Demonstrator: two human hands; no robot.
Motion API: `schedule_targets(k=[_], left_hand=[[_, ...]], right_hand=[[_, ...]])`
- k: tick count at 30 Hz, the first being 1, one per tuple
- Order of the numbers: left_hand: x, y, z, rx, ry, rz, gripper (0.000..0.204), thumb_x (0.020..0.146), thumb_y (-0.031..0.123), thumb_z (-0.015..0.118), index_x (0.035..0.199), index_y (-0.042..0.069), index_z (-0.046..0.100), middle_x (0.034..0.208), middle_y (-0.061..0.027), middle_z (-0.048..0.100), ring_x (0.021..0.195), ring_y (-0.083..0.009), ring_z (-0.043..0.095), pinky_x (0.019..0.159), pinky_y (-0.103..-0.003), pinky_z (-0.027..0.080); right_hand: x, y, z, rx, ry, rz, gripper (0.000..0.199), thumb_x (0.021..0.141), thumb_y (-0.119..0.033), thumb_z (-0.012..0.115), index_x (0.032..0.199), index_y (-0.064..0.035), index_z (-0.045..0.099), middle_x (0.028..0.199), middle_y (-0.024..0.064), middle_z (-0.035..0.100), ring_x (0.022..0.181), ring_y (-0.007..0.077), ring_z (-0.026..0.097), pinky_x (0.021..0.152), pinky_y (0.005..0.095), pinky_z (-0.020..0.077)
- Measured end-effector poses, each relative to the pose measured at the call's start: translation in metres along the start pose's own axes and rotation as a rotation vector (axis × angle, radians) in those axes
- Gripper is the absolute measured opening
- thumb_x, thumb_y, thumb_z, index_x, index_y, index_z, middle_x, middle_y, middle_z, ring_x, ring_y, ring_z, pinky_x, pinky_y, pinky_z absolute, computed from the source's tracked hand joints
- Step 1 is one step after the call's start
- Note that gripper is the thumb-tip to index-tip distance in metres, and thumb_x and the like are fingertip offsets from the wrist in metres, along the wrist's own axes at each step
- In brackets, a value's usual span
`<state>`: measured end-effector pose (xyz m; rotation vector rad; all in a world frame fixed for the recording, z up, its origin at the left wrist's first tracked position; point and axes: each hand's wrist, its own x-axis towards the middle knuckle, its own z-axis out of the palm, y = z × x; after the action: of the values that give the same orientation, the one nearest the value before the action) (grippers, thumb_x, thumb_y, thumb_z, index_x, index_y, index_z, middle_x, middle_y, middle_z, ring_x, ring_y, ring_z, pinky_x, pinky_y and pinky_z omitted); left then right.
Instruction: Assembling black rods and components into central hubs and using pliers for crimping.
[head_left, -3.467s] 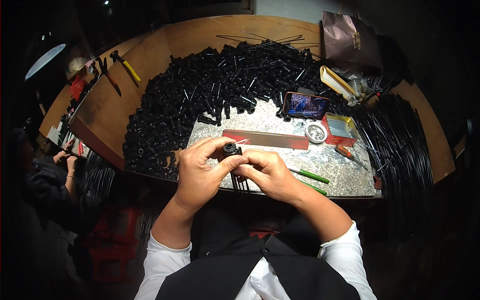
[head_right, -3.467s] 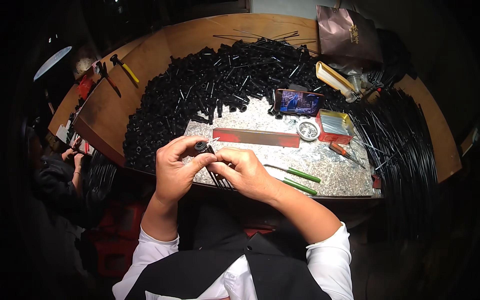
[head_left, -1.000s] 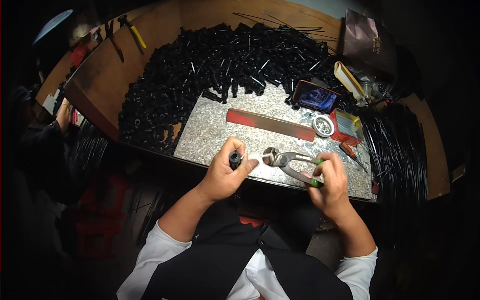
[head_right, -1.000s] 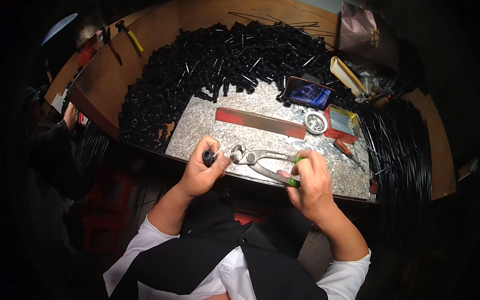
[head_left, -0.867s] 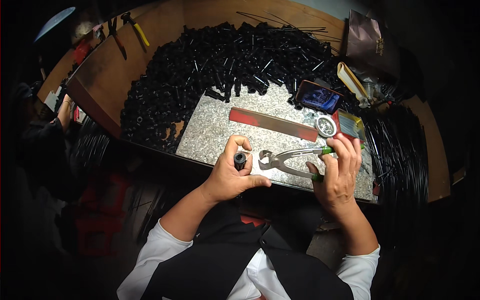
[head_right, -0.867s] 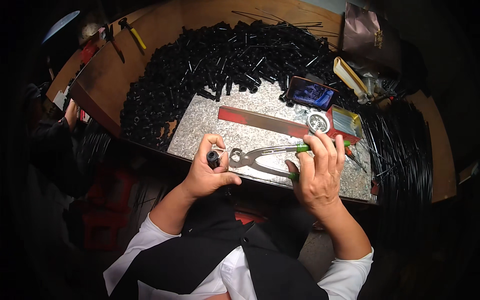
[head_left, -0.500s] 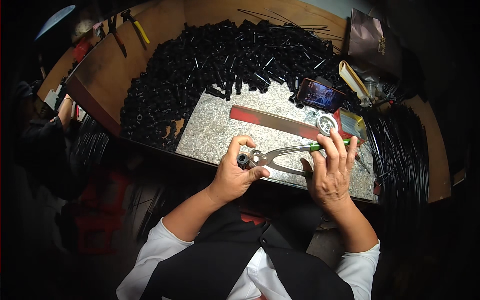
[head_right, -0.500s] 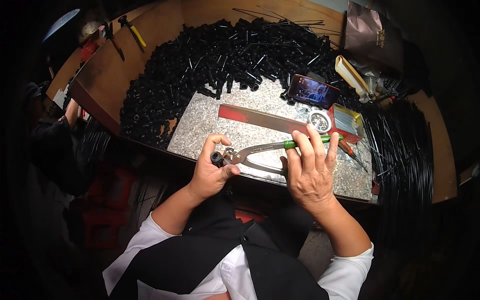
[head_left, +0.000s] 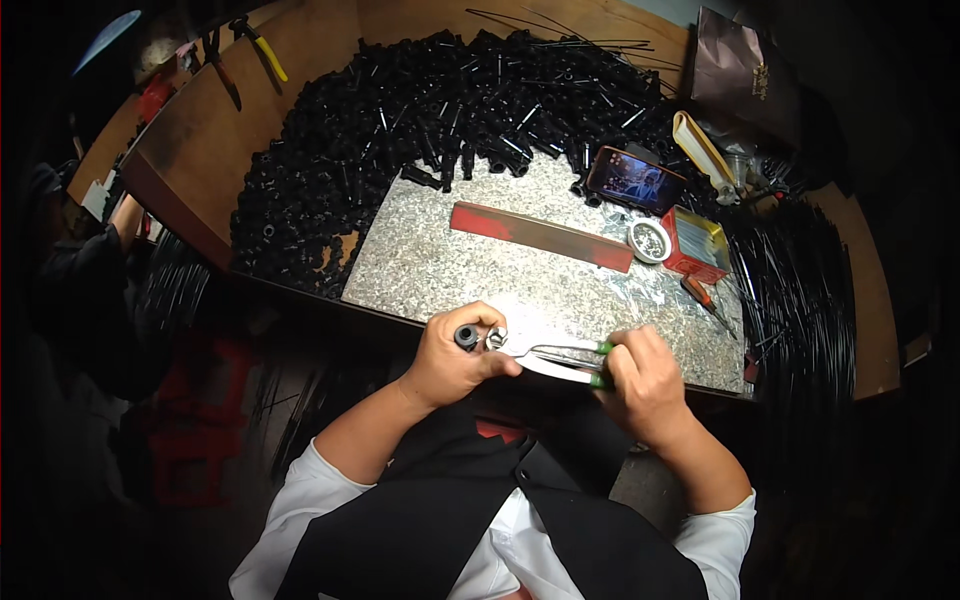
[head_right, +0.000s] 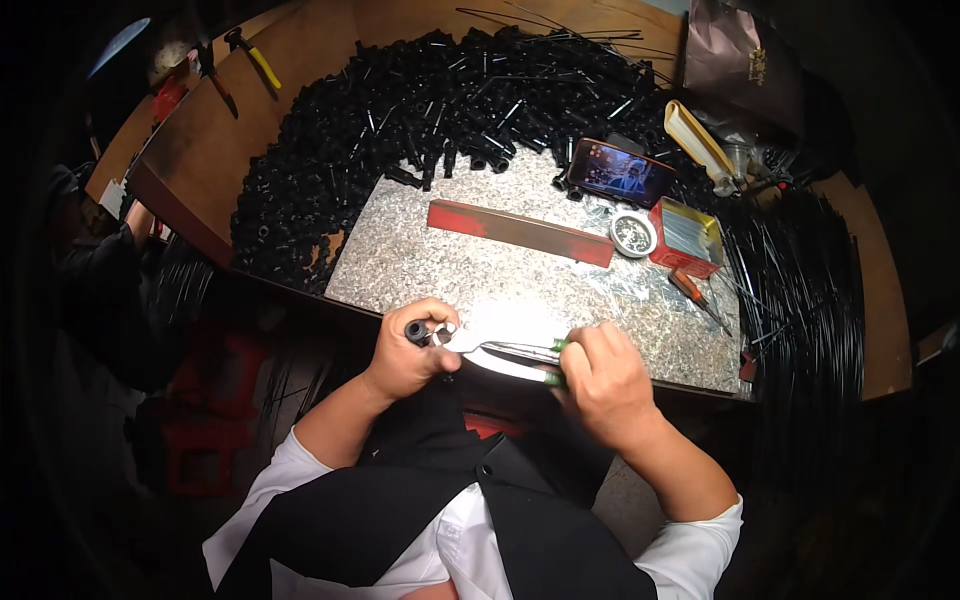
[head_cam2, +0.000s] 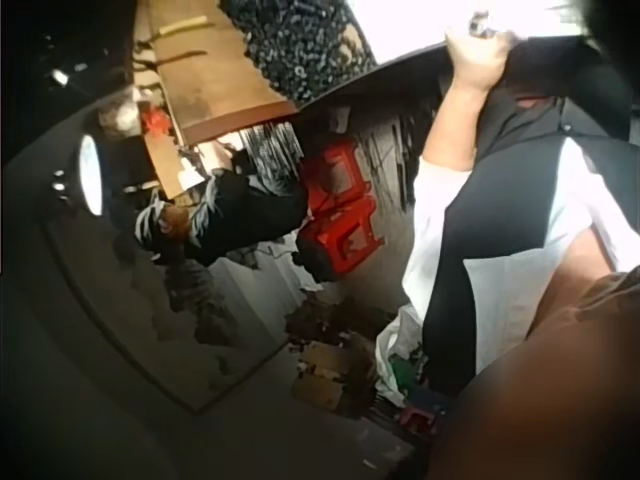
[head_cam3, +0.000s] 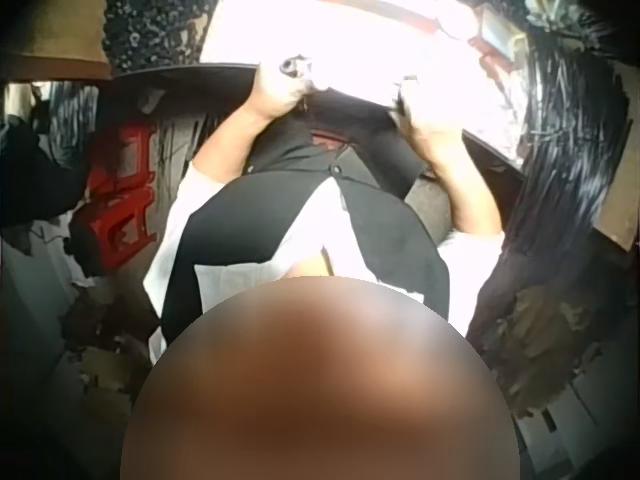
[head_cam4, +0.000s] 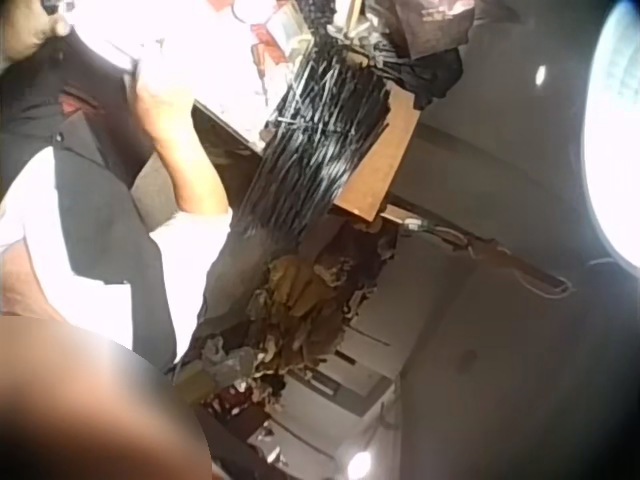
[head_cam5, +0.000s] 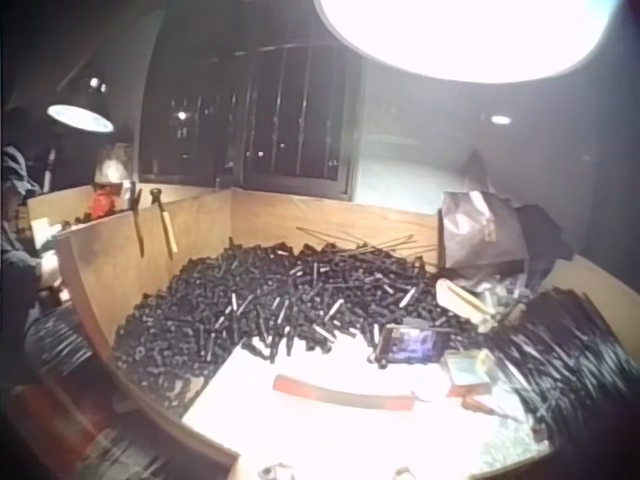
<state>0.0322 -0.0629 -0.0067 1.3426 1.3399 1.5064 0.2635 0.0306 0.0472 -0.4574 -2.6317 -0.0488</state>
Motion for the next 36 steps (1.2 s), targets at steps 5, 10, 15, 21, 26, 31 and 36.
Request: schedule_targets(k=[5,10,15,21,26,31,36], left_hand=[[-0.008,0.001,-0.002,-0.147,-0.194,0.011,0.068,0.049,0.054,0.078,0.088,0.001,0.059,0.068,0.0047,0.053,0.061,-0.0016,0.046,0.052,-0.017,0.034],[-0.01,0.006,-0.003,-0.167,-0.274,0.007,0.058,0.052,0.05,0.082,0.077,0.001,0.065,0.068,-0.0011,0.061,0.059,-0.0067,0.053,0.052,-0.021,0.039],[-0.009,0.008,-0.011,-0.106,-0.07,-0.049,0.062,0.053,0.053,0.081,0.081,0.001,0.065,0.067,0.0011,0.058,0.062,-0.0061,0.053,0.055,-0.02,0.04],[-0.01,0.015,-0.017,-0.229,-0.235,-0.128,0.068,0.045,0.054,0.079,0.086,0.001,0.064,0.07,0.003,0.058,0.063,-0.0036,0.051,0.055,-0.018,0.039],[-0.008,-0.002,-0.011,-0.108,-0.3,0.081,0.052,0.046,0.037,0.087,0.077,0.001,0.065,0.068,-0.004,0.063,0.061,-0.0109,0.059,0.055,-0.023,0.044],[-0.007,-0.002,-0.01,-0.011,-0.216,0.088,0.055,0.05,0.034,0.088,0.085,0.001,0.063,0.07,-0.0017,0.062,0.062,-0.007,0.056,0.057,-0.021,0.043],[-0.006,-0.002,-0.009,-0.058,-0.217,0.133,0.069,0.049,0.05,0.081,0.092,0.001,0.06,0.065,0.0028,0.051,0.056,-0.0045,0.045,0.051,-0.019,0.034]], right_hand=[[-0.013,-0.019,0.002,1.016,-0.628,0.356,0.033,0.078,-0.018,0.074,0.09,-0.0005,0.049,0.064,0.0096,0.059,0.055,0.0192,0.062,0.048,0.0309,0.0462],[-0.006,-0.021,-0.008,1.547,-1.102,0.746,0.049,0.073,-0.009,0.076,0.107,0.0007,0.043,0.074,0.0084,0.061,0.057,0.0166,0.061,0.049,0.0264,0.0485],[-0.018,-0.028,-0.001,0.487,-0.243,0.181,0.053,0.075,-0.018,0.075,0.11,0.0021,0.042,0.098,0.0198,0.055,0.085,0.0337,0.059,0.071,0.0375,0.0482],[-0.024,-0.017,0.009,1.555,-0.813,0.702,0.031,0.096,-0.03,0.046,0.093,-0.0003,0.053,0.079,0.0127,0.063,0.059,0.0219,0.061,0.056,0.0297,0.0493],[-0.031,-0.015,0.016,1.386,-0.965,0.594,0.026,0.08,-0.02,0.068,0.09,-0.0035,0.051,0.069,0.0075,0.058,0.057,0.0171,0.058,0.052,0.0295,0.0455],[-0.025,-0.023,0.015,0.526,-0.344,0.216,0.059,0.065,-0.002,0.067,0.119,-0.0026,0.043,0.096,0.0183,0.052,0.084,0.038,0.054,0.075,0.041,0.0445],[-0.013,-0.016,0.008,0.62,-0.547,0.235,0.065,0.066,0.007,0.052,0.128,-0.002,0.038,0.099,0.0184,0.045,0.095,0.0373,0.049,0.084,0.0404,0.0417]])
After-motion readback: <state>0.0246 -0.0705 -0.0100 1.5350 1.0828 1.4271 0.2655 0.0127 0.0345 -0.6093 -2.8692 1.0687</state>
